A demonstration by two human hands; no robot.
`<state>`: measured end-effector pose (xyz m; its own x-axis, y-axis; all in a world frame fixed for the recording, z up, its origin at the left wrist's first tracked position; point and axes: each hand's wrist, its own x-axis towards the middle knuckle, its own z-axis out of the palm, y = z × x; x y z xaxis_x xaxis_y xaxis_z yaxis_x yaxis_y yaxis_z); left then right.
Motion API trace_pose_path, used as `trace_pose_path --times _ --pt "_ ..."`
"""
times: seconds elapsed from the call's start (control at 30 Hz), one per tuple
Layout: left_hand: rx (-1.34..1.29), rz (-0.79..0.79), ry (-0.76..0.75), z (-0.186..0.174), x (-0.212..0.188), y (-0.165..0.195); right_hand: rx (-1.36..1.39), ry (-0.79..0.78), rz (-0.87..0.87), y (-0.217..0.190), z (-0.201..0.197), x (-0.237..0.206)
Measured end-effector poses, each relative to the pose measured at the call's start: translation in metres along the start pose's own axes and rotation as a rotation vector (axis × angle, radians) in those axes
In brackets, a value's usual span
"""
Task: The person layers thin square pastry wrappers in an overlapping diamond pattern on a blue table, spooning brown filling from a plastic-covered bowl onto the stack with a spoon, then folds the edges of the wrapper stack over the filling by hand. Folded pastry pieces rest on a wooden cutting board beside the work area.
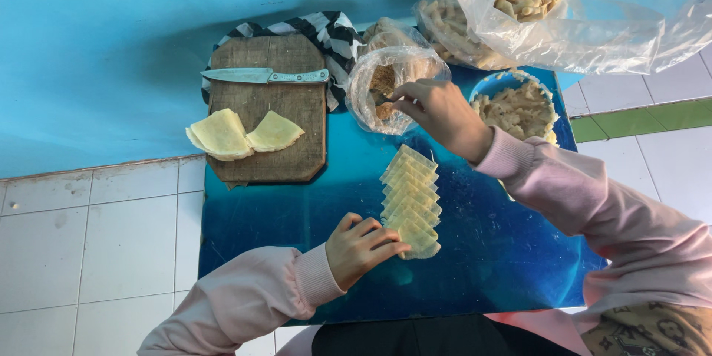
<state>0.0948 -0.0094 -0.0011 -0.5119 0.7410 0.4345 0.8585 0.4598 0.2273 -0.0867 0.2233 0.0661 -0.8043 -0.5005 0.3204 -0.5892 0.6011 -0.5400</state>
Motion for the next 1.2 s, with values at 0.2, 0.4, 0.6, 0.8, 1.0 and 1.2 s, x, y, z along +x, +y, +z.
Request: trace_pose_path --times 0.2,0.4,0.6,0.8,1.0,1.2 --pt "-0.025 -0.025 0.029 0.006 -0.003 -0.002 0.196 0.068 -0.044 0.003 0.021 0.011" --pt "-0.062 -0.031 0.04 0.007 -0.003 -0.004 0.126 0.113 -0.083 0.008 0.012 0.021" --pt "-0.096 -0.034 0.042 0.004 -0.002 -0.006 -0.035 0.278 -0.161 0.019 0.004 0.026" --pt "-0.166 -0.071 0.049 0.006 0.0 -0.007 -0.02 0.198 -0.187 0.026 0.018 0.025" --pt "-0.177 -0.069 0.061 0.011 -0.002 -0.009 0.043 0.152 -0.053 0.027 0.02 0.021" --pt "-0.176 -0.053 0.039 0.012 -0.003 -0.009 0.151 0.064 0.21 0.03 0.021 0.019"
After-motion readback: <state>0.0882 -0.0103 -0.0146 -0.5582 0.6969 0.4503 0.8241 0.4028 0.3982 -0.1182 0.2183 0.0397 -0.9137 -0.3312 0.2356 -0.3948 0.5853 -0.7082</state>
